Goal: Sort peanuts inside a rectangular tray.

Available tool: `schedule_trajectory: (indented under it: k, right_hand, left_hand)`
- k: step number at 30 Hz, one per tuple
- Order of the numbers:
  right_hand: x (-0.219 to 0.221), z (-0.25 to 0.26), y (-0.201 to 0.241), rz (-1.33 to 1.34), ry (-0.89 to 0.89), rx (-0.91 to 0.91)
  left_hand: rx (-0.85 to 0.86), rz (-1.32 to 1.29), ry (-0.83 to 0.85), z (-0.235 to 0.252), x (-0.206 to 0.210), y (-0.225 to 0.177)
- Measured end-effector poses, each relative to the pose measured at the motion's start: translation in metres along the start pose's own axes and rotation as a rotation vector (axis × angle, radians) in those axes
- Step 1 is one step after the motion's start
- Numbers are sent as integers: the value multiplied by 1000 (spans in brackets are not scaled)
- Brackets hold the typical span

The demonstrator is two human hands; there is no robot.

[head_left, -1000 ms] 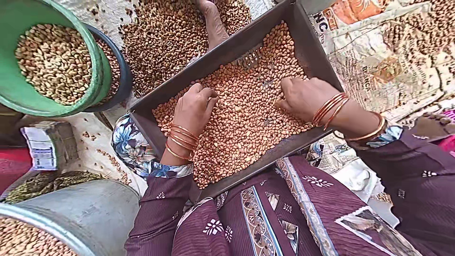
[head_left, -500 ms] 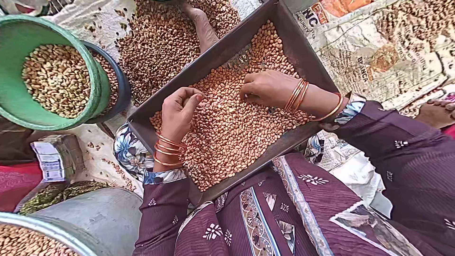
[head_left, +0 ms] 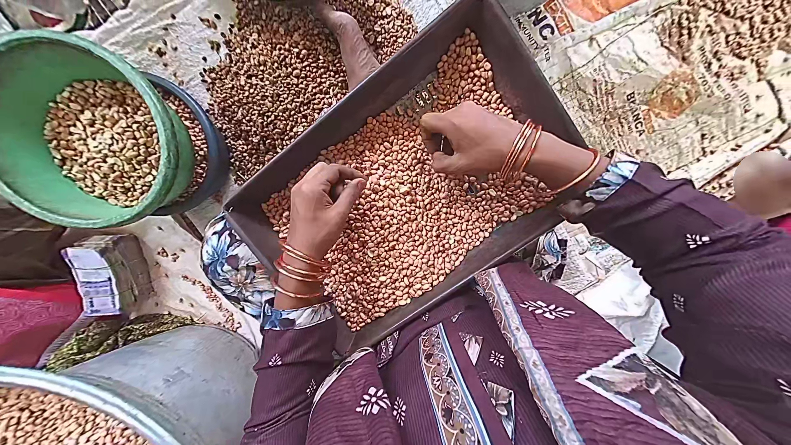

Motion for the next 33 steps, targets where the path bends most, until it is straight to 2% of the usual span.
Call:
schedule_trajectory:
  k: [2, 4, 6, 9, 16, 21, 24, 27, 31, 33]
  right_hand:
    - [-4, -3, -2, 44, -2, -16]
    - [-1, -5, -5, 44, 1, -138]
    - [8, -7, -7, 41, 11, -270]
    - [22, -5, -4, 40, 52, -338]
    - [24, -1, 1, -13, 67, -276]
    - [-13, -11, -1, 38, -33, -37]
    - [-25, -22, -9, 25, -45, -34]
    - [-18, -32, -15, -9, -5, -106]
    - [2, -42, -19, -32, 31, -189]
    - [10, -43, -18, -70, 49, -162]
  left_hand:
    - [94, 203, -17, -6, 8, -6]
    - [134, 316, -7, -7, 14, -8]
    - [150, 350, -6, -3, 18, -7]
    - [159, 346, 4, -2, 18, -7]
    - [134, 322, 7, -6, 15, -7]
    - [175, 350, -8, -2, 19, -5]
    - [171, 354, -16, 3, 21, -5]
    - [90, 158, -20, 7, 17, -10]
    - [-98, -411, 196, 18, 25, -26]
    - [-46, -274, 240, 25, 35, -38]
Point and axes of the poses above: each hand's wrist, its own z-axis towards the middle knuckle, its own x-axis out of the palm, y = z × x, the point moved 2 cm from there along z, towards the middle knuckle, and after that the axes turned 9 degrees about -x, right-handed, at the moved point
